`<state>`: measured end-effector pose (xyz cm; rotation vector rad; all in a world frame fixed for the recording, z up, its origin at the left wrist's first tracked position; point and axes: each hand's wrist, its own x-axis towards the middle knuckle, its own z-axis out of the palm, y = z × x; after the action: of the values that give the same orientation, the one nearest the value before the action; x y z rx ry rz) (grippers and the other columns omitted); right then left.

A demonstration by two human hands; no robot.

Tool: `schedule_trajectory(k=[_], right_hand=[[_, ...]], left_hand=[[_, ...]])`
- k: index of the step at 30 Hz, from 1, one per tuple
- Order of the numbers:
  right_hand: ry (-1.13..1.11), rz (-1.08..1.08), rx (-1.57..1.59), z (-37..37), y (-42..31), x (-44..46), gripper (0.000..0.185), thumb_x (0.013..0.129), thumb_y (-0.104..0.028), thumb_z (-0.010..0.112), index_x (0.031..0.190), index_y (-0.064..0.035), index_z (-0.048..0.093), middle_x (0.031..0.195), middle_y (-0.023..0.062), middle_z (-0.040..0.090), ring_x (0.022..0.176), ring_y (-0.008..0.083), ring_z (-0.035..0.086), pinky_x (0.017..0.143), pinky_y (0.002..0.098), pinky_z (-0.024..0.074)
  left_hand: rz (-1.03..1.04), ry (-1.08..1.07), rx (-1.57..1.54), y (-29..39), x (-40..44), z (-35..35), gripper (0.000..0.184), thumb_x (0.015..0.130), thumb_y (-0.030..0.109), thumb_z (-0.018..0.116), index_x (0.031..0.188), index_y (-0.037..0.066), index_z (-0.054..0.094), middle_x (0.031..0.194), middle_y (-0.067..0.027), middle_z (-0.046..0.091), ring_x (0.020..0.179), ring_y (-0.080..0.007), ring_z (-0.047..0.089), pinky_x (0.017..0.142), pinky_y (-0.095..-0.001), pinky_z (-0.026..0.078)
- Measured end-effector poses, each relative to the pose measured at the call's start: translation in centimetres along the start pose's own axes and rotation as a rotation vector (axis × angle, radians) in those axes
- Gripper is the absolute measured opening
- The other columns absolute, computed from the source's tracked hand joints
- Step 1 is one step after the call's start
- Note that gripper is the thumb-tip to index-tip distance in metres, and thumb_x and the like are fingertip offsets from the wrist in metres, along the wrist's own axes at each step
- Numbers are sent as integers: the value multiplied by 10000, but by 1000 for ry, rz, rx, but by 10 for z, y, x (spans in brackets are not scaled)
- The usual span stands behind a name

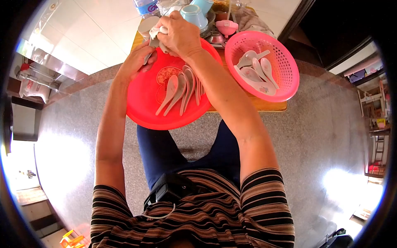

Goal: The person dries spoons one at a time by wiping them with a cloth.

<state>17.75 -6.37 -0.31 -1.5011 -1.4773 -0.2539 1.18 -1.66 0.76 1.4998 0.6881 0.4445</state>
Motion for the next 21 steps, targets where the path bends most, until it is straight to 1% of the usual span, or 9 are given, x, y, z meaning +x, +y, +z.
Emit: schedule_trajectory(k=[2,3,7,9,11,13,16,18,21], right_hand=[[-127,-20,16,2,-4,-3,193,748,-247,667,937,-213,664,972,9,597,812,244,652,672,387,532],[-127,-24,17,4,-3,-3,193,748,-247,667,937,-213,664,972,9,597,812,244,652,672,387,532],[-32,-39,-84,4,-1,1,170,755,-258,668,916,-213,636,953,10,579,766,246,652,623,396,532],[26,-13,-138,0,0,1,166,757,-261,669,910,-212,626,947,10,572,751,248,652,607,399,531],[45,-8,-172,1,-3,1,153,765,-265,665,900,-209,618,939,8,564,726,251,650,589,406,527],[8,-9,-172,1,-4,-1,160,774,-268,658,916,-205,622,958,10,570,760,249,651,618,399,529],[-217,-24,-72,3,-7,-4,180,785,-272,650,945,-194,624,981,11,580,831,240,647,693,388,528],[-199,-45,-48,5,-6,-4,180,786,-270,650,947,-194,622,975,10,579,830,240,647,687,391,528],[-160,-30,-104,3,-5,-2,192,781,-269,657,950,-191,614,955,9,576,822,246,649,666,402,525]], left_hand=[[11,16,1,-3,2,-3,128,907,158,422,900,57,500,647,-8,447,476,-80,374,401,-229,287],[21,27,4,-4,2,-4,129,906,160,422,909,56,499,649,-8,445,479,-79,377,401,-229,286],[26,2,25,-1,0,-2,127,903,157,420,908,55,497,653,-8,448,476,-78,381,400,-231,281],[-9,20,27,0,0,0,142,927,159,405,967,65,504,638,1,427,447,-67,341,386,-218,257],[-5,12,18,-2,2,-3,129,913,149,412,941,61,501,651,-8,448,454,-77,366,392,-225,270],[-1,18,8,-4,3,-2,116,899,140,420,915,57,498,664,-16,469,460,-86,390,398,-233,283],[46,97,44,-8,3,-2,137,913,150,416,949,64,517,650,2,442,463,-65,348,390,-217,258],[104,136,79,-8,4,-4,124,913,147,417,920,72,515,653,4,447,468,-63,351,395,-214,262],[64,137,30,-1,0,-2,115,919,149,420,897,79,508,643,15,433,455,-52,339,384,-202,245]])
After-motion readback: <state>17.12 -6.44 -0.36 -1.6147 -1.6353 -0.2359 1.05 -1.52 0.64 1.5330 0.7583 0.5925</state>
